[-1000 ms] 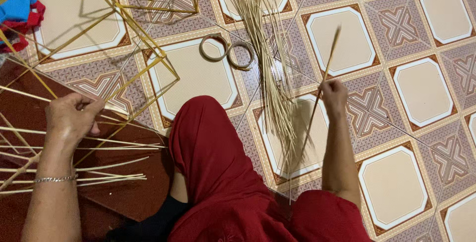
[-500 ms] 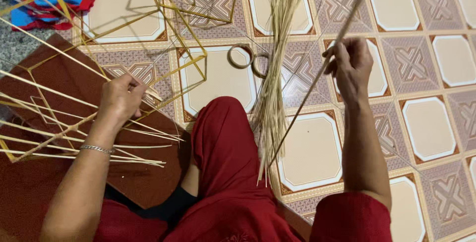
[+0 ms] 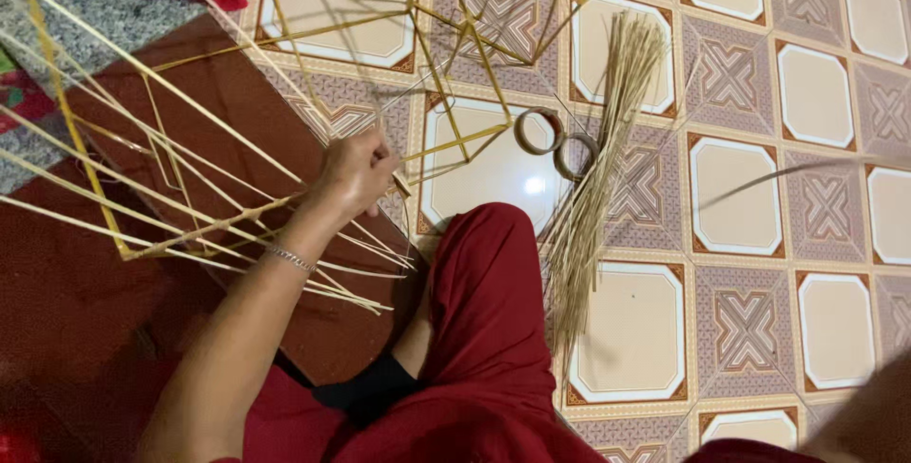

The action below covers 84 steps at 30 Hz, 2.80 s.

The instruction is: The person sits on the floor and assembles a bamboo star-shaped frame, tying thin bamboo strips across the frame with string by hand. They pull strips from a bundle on the floor, wrap and knot them around the frame joints, and reposition the frame as they work.

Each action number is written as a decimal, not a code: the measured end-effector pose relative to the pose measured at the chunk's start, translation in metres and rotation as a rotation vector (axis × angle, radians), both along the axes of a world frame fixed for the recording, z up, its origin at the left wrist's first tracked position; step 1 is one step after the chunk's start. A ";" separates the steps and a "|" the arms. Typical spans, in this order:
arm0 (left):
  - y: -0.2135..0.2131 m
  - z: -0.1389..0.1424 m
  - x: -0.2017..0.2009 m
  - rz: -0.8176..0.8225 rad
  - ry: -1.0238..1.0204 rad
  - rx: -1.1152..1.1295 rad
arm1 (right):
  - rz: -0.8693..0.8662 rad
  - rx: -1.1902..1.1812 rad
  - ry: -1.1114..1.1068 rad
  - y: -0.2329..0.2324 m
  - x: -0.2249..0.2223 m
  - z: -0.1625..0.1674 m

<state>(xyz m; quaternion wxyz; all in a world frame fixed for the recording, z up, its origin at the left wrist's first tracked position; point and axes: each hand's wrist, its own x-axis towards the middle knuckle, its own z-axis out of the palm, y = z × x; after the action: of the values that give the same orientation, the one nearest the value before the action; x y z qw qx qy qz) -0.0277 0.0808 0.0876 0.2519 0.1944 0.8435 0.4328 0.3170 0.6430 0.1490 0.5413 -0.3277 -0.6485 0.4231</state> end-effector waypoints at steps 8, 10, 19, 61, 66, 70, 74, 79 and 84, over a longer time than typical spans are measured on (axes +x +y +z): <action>0.001 0.008 0.002 0.026 -0.015 0.014 | 0.999 0.044 -0.248 -0.173 -0.028 0.014; 0.000 0.005 0.007 0.041 0.008 0.083 | 1.278 -0.022 -0.478 -0.240 -0.015 -0.034; 0.004 -0.009 0.013 0.067 0.033 0.079 | 1.354 0.050 -1.862 -0.238 0.064 -0.098; 0.010 -0.013 -0.013 0.160 -0.183 0.035 | 0.240 0.327 -1.024 -0.227 -0.225 -0.246; 0.010 -0.009 -0.013 0.148 -0.174 0.045 | 0.240 0.355 -1.027 -0.225 -0.239 -0.247; 0.007 -0.013 -0.023 0.104 -0.152 0.051 | 0.651 -0.464 -0.128 -0.242 -0.217 -0.196; 0.006 -0.018 -0.029 0.075 -0.192 0.045 | 0.898 -0.557 -0.155 -0.293 -0.152 -0.127; 0.005 -0.016 -0.026 0.091 -0.184 0.086 | 1.079 -0.779 -0.537 -0.387 -0.134 -0.100; 0.005 -0.015 -0.021 0.114 -0.146 0.102 | 1.185 -0.946 -0.530 -0.423 -0.149 -0.107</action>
<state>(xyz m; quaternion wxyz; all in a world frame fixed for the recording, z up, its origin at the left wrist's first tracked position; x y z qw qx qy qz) -0.0491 0.0857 0.0723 0.2774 0.1267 0.8093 0.5020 0.1683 0.2200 0.0422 -0.1414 -0.2134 -0.5735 0.7782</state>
